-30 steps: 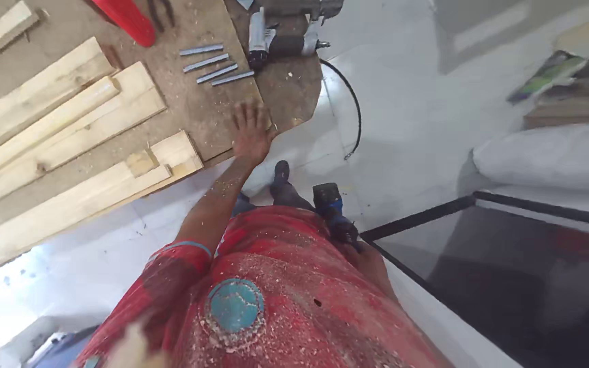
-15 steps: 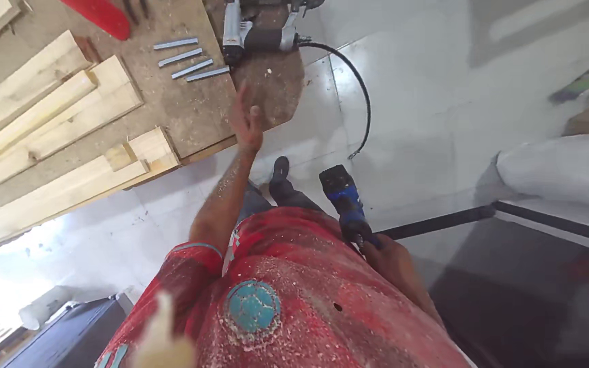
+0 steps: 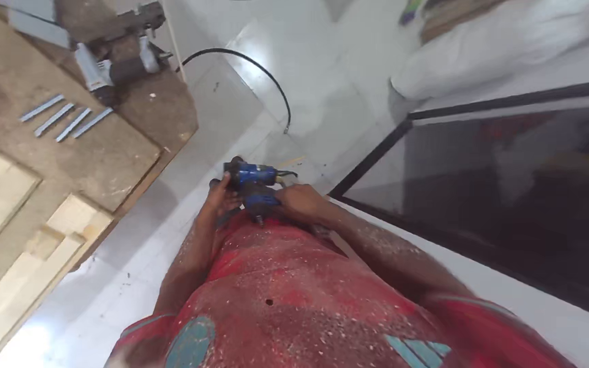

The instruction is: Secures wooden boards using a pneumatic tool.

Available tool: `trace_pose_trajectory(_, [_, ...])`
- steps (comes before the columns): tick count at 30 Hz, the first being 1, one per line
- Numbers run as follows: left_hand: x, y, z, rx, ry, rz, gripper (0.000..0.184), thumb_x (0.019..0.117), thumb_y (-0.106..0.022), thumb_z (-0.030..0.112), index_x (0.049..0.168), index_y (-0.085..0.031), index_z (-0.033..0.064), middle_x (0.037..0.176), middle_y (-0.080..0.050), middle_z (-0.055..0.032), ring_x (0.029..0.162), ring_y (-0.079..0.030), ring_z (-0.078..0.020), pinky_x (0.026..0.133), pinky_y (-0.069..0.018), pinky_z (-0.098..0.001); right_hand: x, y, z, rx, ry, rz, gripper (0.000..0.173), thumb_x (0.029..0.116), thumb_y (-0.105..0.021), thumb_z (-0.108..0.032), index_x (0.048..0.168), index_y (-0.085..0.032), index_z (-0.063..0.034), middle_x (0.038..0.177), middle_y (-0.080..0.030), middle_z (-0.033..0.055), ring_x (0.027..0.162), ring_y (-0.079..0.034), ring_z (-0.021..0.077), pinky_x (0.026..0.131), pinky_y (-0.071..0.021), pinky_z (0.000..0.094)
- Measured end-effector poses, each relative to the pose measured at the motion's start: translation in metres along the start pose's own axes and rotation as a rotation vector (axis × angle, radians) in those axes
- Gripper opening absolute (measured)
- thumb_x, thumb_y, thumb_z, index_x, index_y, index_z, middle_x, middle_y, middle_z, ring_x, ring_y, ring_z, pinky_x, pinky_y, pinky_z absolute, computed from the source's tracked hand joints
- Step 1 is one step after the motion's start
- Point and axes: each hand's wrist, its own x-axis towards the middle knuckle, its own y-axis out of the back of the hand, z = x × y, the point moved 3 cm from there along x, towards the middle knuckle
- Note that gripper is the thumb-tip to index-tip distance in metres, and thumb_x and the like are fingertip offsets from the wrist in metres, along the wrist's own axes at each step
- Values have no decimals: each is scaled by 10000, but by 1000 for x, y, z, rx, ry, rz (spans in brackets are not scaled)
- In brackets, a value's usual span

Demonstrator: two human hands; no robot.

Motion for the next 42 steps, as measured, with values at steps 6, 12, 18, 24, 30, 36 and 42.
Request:
trace_pose_trajectory(6, [5, -22, -6, -554, -115, -294, 799, 996, -282, 739, 1264, -588, 51, 1090, -709, -193, 957, -712, -312, 800, -612, -496, 67, 8, 3, 87, 137, 5, 428, 1010, -576, -435, 1152, -674, -44, 996, -698, 209, 971, -679, 424, 811, -521, 660])
trace_pose_trajectory(12, [89, -36, 20, -859, -390, -292, 484, 1086, -368, 425, 977, -692, 83, 948, -762, -112, 926, -754, -259, 866, -625, -455, 153, -8, 79, 266, 334, -99, 478, 1030, -556, -456, 1274, -623, -50, 1078, -699, 199, 1060, -674, 391, 901, -527, 611])
trace_pose_trajectory(18, [272, -41, -7, -796, -396, 85, 400, 1056, -406, 393, 863, -683, 178, 813, -735, -24, 822, -738, -196, 826, -620, -447, 335, -58, 328, 265, 39, -105, 477, 1064, -485, -422, 1346, -629, -65, 1283, -663, 212, 1215, -630, 402, 1004, -506, 616])
trace_pose_trajectory(24, [365, -41, -53, -792, -222, 210, 397, 988, -582, 522, 1068, -707, 154, 827, -713, 9, 830, -734, -180, 923, -607, -487, 515, -108, 601, -56, -323, -123, 323, 970, -600, -172, 1209, -653, 38, 1253, -622, 313, 1186, -584, 523, 928, -472, 700])
trace_pose_trajectory(30, [421, -55, -108, -786, -29, 142, 406, 912, -727, 455, 1179, -698, 150, 863, -718, -26, 853, -730, -221, 1000, -555, -554, 642, -144, 708, -425, -85, -102, 368, 966, -569, -23, 1326, -590, 49, 1493, -489, 292, 1485, -328, 478, 1215, -237, 641])
trace_pose_trajectory(36, [436, -66, -124, -692, 45, 213, 474, 830, -832, 407, 1173, -665, 127, 830, -714, -69, 769, -730, -239, 857, -616, -525, 653, -181, 724, -460, -227, -243, 315, 945, -661, -73, 1233, -633, 52, 1294, -623, 280, 1325, -506, 480, 1229, -214, 648])
trace_pose_trajectory(42, [401, -83, -87, -490, -48, 261, 377, 868, -754, 292, 1129, -609, 62, 792, -693, -101, 700, -721, -250, 760, -640, -487, 556, -183, 662, -324, 84, -508, 232, 1016, -615, -235, 1141, -720, -70, 1128, -698, 220, 1044, -666, 453, 926, -493, 668])
